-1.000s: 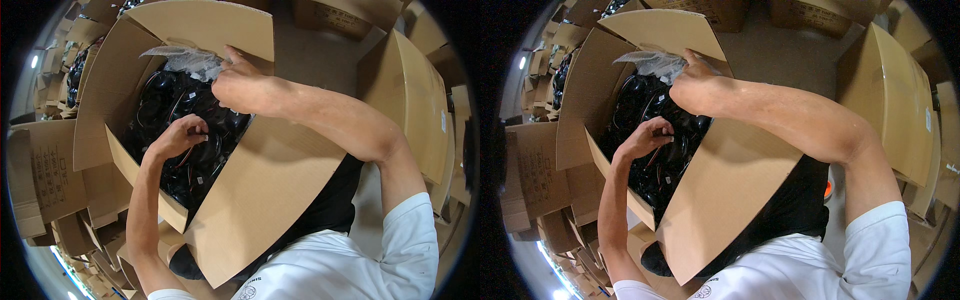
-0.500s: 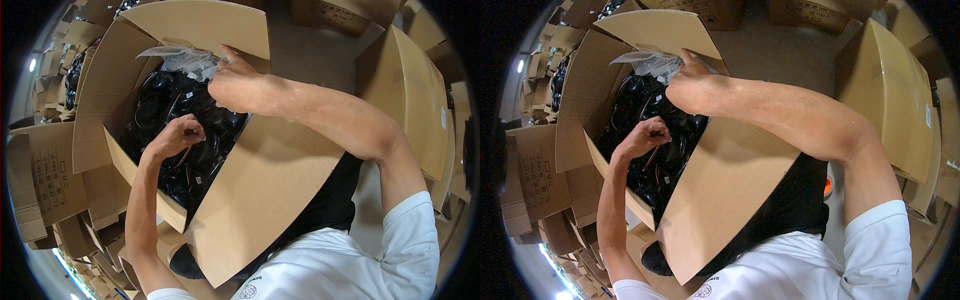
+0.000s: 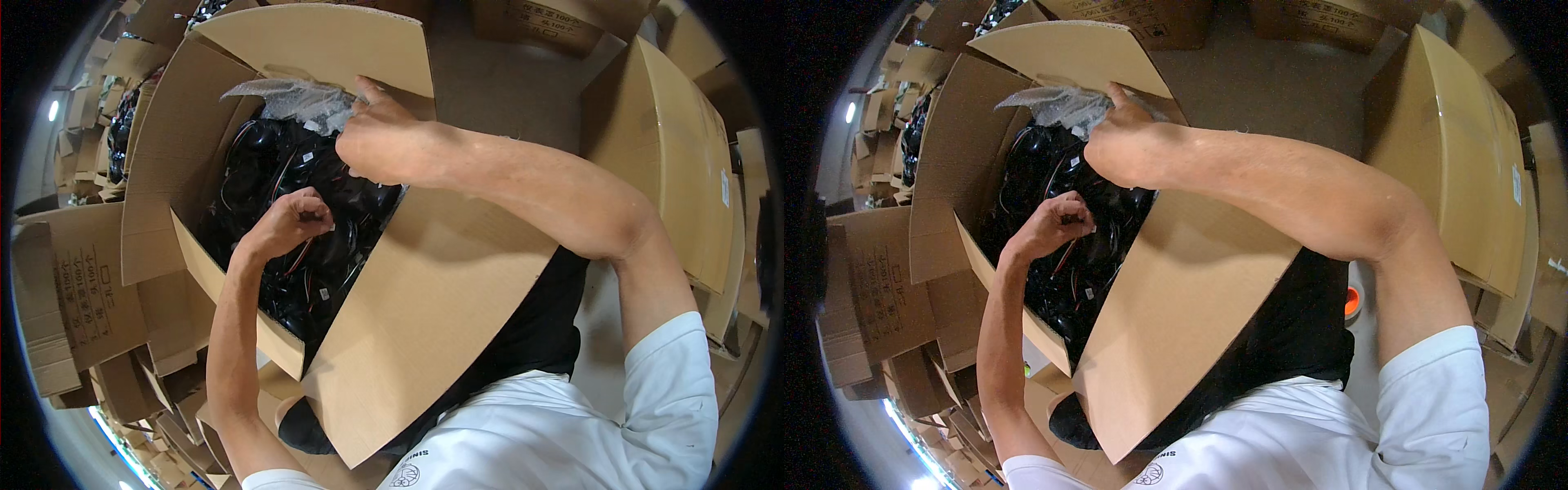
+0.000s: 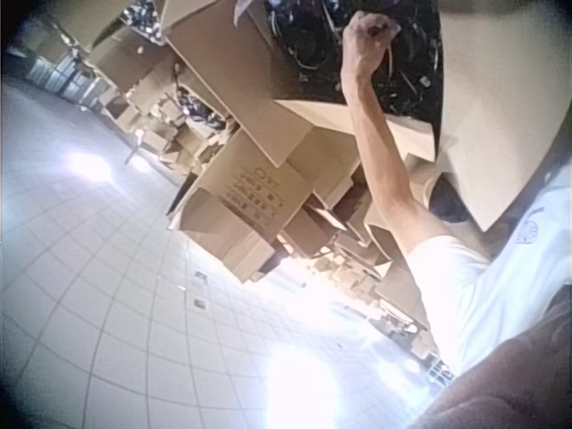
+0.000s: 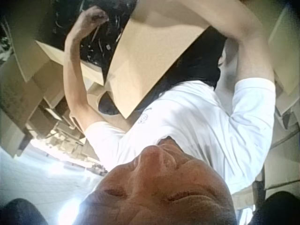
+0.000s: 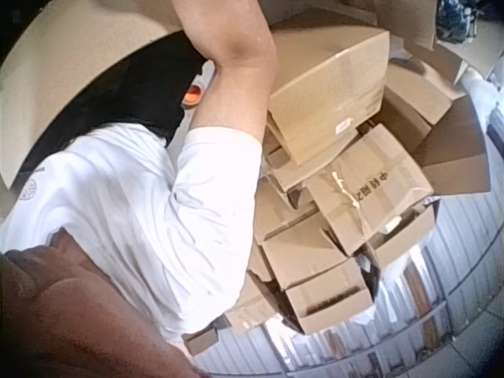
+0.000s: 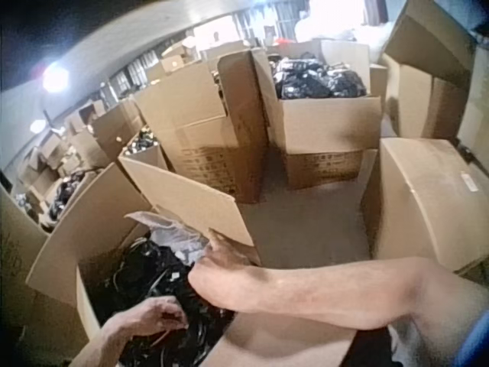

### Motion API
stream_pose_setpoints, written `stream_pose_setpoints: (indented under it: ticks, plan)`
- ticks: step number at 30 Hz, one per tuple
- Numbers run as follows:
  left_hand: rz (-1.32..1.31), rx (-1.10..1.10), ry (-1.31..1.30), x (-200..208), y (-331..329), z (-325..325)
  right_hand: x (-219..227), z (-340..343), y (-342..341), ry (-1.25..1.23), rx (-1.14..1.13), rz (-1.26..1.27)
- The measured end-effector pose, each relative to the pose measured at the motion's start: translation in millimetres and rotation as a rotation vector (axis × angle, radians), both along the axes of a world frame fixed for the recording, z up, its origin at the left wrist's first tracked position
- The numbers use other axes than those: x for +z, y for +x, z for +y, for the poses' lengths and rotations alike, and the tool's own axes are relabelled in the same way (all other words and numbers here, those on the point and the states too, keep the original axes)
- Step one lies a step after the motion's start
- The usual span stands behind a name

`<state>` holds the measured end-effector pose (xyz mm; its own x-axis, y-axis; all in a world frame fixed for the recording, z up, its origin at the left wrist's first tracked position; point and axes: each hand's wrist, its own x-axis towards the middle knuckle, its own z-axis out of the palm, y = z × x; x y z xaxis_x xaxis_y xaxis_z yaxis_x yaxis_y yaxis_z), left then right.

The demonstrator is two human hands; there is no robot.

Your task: The person checks the contents of a cardboard box filled with electrical components, then labels the box with a marker and seals it with packing tape using a tape dispenser.

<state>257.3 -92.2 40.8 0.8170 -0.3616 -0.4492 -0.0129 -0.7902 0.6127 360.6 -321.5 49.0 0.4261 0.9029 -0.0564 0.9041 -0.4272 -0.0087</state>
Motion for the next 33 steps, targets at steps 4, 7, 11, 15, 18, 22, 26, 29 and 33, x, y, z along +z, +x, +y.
stream_pose_setpoints:
  ticks: [4,7,11,15,18,22,26,29,33]
  plan:
    - [-0.055,0.000,-0.006,2,-2,-5,1,-1,-1,-0.022,-0.011,-0.017]
    - [0.040,0.199,0.036,7,-5,-10,-1,0,0,0.014,0.002,-0.024]
    - [-0.056,0.228,0.056,9,-17,-11,-5,-1,0,0.044,0.019,-0.005]
    - [-0.189,0.247,0.152,3,-41,-23,-6,0,1,0.072,0.041,-0.044]
    - [-0.232,0.412,0.365,7,-43,-54,-9,0,0,0.060,0.057,-0.074]
    - [-0.326,0.526,0.539,-6,-43,-80,-16,3,0,0.094,0.050,-0.095]
    - [-0.382,0.541,0.725,-19,-43,-87,-10,3,-5,0.124,0.061,-0.077]
    - [-0.285,0.543,0.859,-17,-34,-92,-6,4,-7,0.054,0.084,-0.105]
    - [-0.210,0.448,0.935,-10,-21,-102,-4,4,-6,0.025,0.073,-0.032]
